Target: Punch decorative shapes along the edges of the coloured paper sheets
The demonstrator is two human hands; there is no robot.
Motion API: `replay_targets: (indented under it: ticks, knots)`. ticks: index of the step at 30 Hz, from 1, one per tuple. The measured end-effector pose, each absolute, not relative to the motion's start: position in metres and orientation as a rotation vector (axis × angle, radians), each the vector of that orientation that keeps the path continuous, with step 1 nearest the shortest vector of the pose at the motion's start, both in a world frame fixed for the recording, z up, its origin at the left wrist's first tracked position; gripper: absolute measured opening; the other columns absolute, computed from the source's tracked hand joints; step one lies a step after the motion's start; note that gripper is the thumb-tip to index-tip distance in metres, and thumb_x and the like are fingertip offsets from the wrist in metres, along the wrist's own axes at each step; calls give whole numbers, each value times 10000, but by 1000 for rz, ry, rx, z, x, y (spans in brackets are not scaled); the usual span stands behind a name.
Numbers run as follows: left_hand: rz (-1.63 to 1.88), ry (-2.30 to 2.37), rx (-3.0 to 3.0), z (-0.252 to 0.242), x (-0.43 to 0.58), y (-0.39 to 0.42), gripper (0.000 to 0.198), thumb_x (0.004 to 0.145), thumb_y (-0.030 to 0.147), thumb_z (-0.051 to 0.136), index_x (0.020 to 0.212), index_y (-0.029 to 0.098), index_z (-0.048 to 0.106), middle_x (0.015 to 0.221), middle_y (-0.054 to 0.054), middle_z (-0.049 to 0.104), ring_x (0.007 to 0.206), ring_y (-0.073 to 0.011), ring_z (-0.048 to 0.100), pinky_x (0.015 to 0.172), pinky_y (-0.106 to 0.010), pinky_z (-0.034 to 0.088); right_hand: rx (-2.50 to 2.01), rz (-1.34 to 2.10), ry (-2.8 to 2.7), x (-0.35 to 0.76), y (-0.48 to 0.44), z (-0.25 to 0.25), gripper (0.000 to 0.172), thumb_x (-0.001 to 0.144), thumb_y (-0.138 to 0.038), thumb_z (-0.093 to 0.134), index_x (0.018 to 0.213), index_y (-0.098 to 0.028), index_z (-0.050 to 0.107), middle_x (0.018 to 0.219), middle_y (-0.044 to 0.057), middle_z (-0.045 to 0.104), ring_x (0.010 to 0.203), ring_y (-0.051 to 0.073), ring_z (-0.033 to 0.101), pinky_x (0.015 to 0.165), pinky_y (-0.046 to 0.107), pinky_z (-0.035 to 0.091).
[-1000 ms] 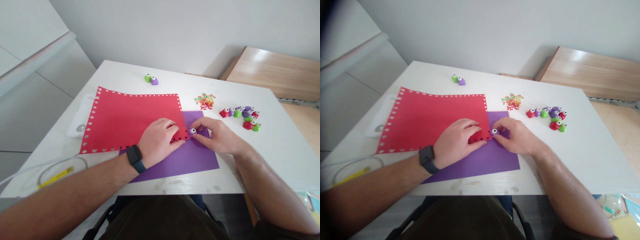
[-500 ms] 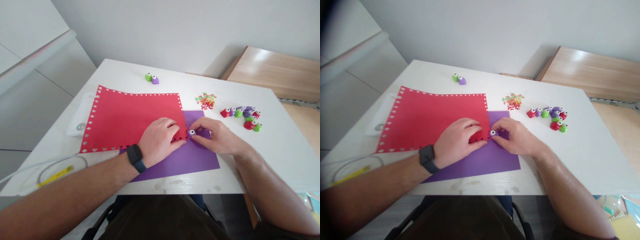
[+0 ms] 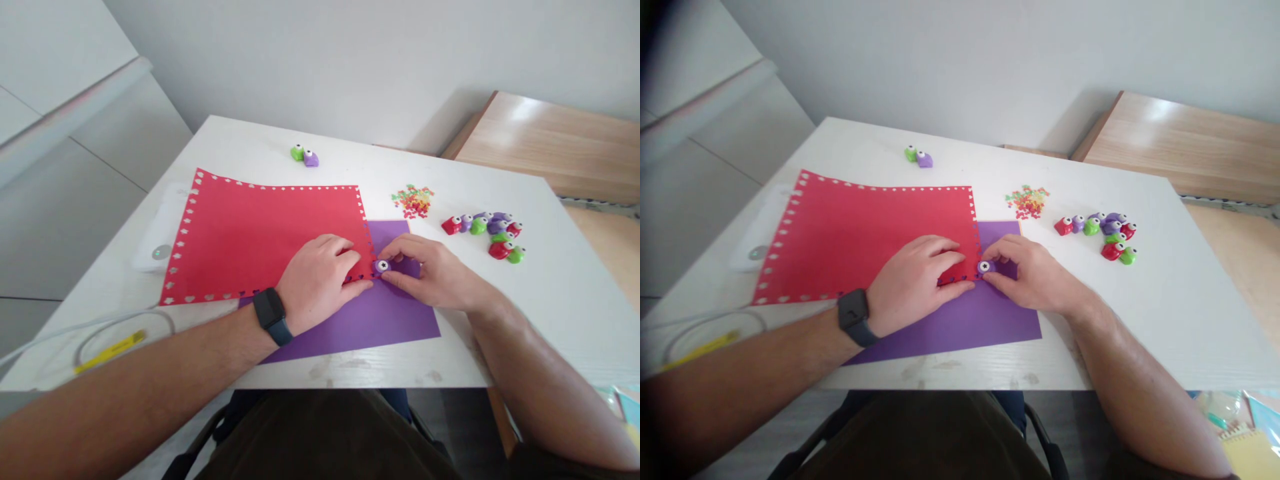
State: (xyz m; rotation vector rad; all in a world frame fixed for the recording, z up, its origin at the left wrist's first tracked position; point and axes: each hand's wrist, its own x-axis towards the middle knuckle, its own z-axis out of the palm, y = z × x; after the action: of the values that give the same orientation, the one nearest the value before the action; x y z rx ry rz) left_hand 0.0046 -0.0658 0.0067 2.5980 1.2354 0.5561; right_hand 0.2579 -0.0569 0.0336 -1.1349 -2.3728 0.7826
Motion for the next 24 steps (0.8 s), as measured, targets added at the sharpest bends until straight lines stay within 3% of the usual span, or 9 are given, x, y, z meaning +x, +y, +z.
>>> replay_targets:
  ticks: [24]
  knots:
    - [566, 1229, 2601, 6, 5, -66, 367, 984, 481, 700, 1117, 143, 753, 1215, -121, 712, 1172, -302, 645, 1086, -475, 533, -1115, 762, -2396, 259, -57, 34, 192, 958, -236, 719, 1150, -238, 732, 1065, 65, 740, 925, 214, 665, 851, 386, 557]
